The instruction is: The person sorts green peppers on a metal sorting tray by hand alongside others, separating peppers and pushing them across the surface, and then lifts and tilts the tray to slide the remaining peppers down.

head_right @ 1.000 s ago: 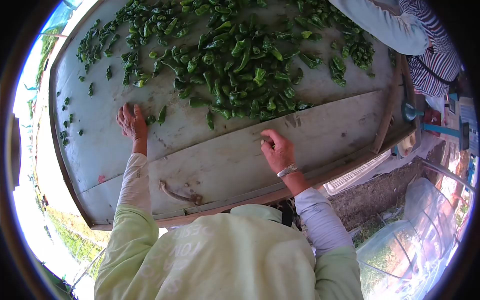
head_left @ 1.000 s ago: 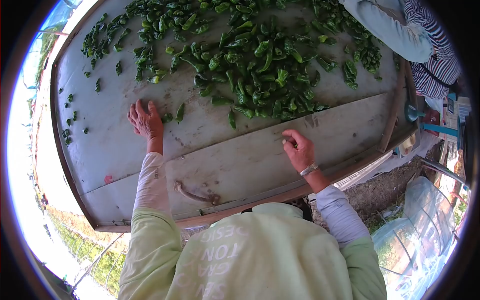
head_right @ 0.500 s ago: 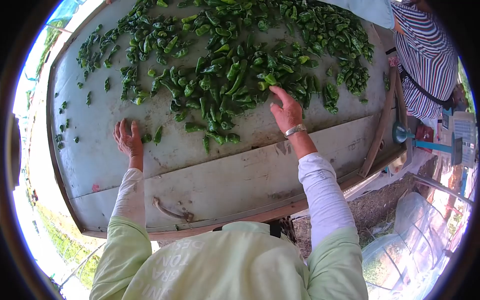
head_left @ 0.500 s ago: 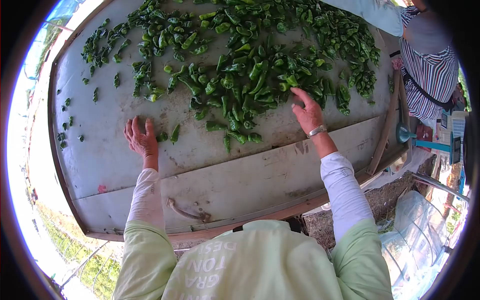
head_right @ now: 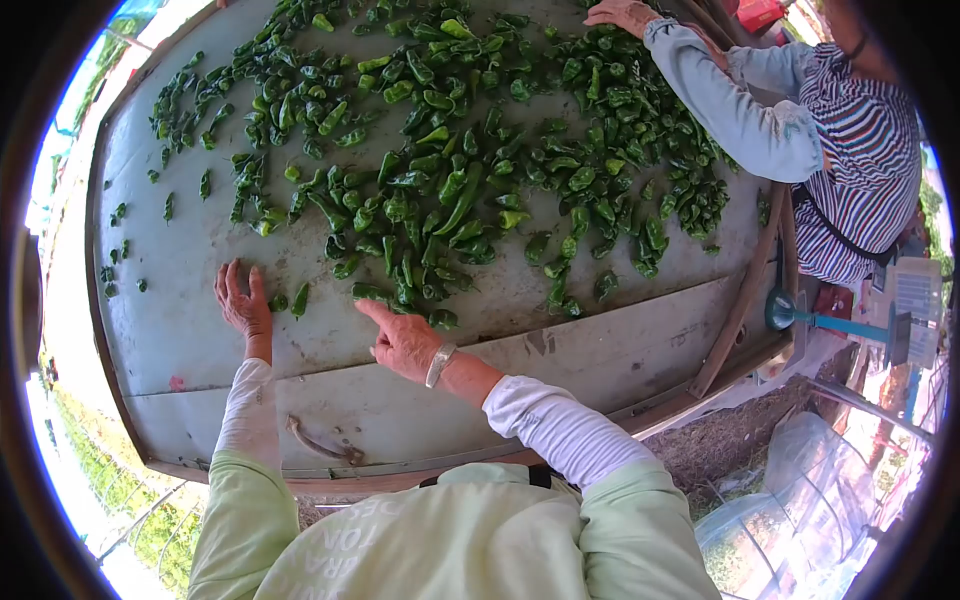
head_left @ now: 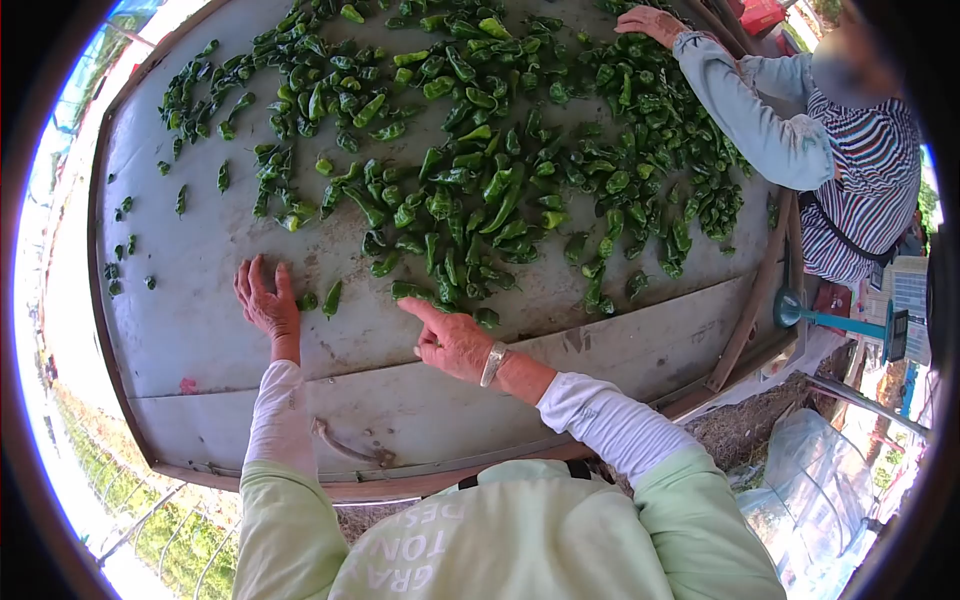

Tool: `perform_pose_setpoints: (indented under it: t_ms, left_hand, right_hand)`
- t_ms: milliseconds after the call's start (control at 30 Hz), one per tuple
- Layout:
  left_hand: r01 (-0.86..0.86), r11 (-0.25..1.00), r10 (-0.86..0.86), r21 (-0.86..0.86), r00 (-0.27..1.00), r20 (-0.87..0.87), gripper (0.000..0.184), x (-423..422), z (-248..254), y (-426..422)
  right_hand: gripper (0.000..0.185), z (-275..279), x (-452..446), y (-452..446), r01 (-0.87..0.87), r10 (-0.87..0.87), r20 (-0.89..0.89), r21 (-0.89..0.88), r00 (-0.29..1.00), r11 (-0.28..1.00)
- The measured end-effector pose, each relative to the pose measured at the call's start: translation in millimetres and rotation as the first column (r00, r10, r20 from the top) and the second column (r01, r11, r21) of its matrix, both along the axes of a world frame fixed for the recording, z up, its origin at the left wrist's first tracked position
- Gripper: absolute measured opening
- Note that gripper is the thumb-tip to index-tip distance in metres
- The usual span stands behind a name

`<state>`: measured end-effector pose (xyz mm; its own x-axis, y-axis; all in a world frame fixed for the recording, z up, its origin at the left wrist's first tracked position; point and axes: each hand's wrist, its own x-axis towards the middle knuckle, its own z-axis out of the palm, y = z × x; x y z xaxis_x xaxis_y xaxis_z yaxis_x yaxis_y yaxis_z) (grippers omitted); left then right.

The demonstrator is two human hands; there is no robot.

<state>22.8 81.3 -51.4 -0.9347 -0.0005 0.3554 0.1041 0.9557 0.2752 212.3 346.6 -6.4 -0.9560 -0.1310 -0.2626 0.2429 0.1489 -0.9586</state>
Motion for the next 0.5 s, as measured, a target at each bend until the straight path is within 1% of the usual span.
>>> perform_pose_setpoints:
  t_ms: [33, 100, 133, 200, 233, 267, 300, 367, 400, 467, 500]
  left_hand:
    - [0.003, 1.000, -0.003, -0.010, 1.000, -0.009, 0.046, 0.6, 0.0, 0.4]
    - [-0.001, 1.000, 0.001, -0.017, 1.000, -0.026, 0.046, -0.6, -1.3, -0.5]
    - [0.005, 1.000, -0.006, -0.018, 1.000, -0.028, 0.046, -0.9, -2.1, -1.8]
    - [0.005, 1.000, -0.006, -0.017, 1.000, -0.029, 0.046, -1.0, -1.4, -0.7]
    - [0.010, 1.000, -0.011, -0.010, 0.999, -0.033, 0.046, -0.1, 0.6, 0.5]
    - [0.019, 1.000, -0.019, -0.003, 0.999, -0.035, 0.046, 1.7, 2.3, 2.4]
    - [0.022, 1.000, -0.022, -0.002, 0.999, -0.028, 0.046, 2.4, 1.7, 2.2]
    - [0.008, 1.000, -0.009, -0.027, 1.000, -0.026, 0.045, 0.6, 1.4, 2.4]
    - [0.012, 1.000, -0.012, -0.023, 1.000, -0.021, 0.045, 0.1, 1.0, 3.1]
    - [0.005, 0.999, -0.006, -0.041, 0.999, -0.033, 0.045, -0.1, 0.8, 2.4]
    - [0.001, 0.999, -0.002, -0.041, 1.000, -0.031, 0.045, -0.7, 0.9, 2.0]
  right_hand:
    - [0.065, -8.1, -4.1, 0.4, -0.003, 0.003, -0.002, 0.003, 1.000, 1.000]
    - [0.066, -6.2, -20.7, 8.3, 0.075, -0.073, 0.044, -0.051, 0.996, 0.996]
    - [0.066, -5.4, -25.2, 19.3, 0.179, -0.123, 0.262, -0.202, 0.957, 0.963]
    - [0.063, 1.8, -33.9, 51.3, 0.266, -0.210, 0.264, -0.198, 0.941, 0.943]
    - [0.063, -8.7, -34.9, 66.9, 0.306, -0.276, 0.175, -0.178, 0.945, 0.935]
    - [0.064, -1.5, -36.8, 88.3, 0.318, -0.268, 0.257, -0.176, 0.928, 0.932]
    - [0.065, -2.3, -35.0, 104.1, 0.308, -0.264, 0.232, -0.175, 0.936, 0.935]
    - [0.061, 0.1, -25.5, 125.1, 0.382, -0.327, 0.263, -0.197, 0.908, 0.903]
    - [0.061, -0.6, -17.3, 135.7, 0.386, -0.331, 0.267, -0.192, 0.905, 0.902]
    - [0.049, -2.3, 0.3, 156.9, 0.452, -0.412, 0.211, -0.204, 0.886, 0.868]
    - [0.039, -5.6, 8.6, 171.1, 0.490, -0.457, 0.200, -0.168, 0.866, 0.855]
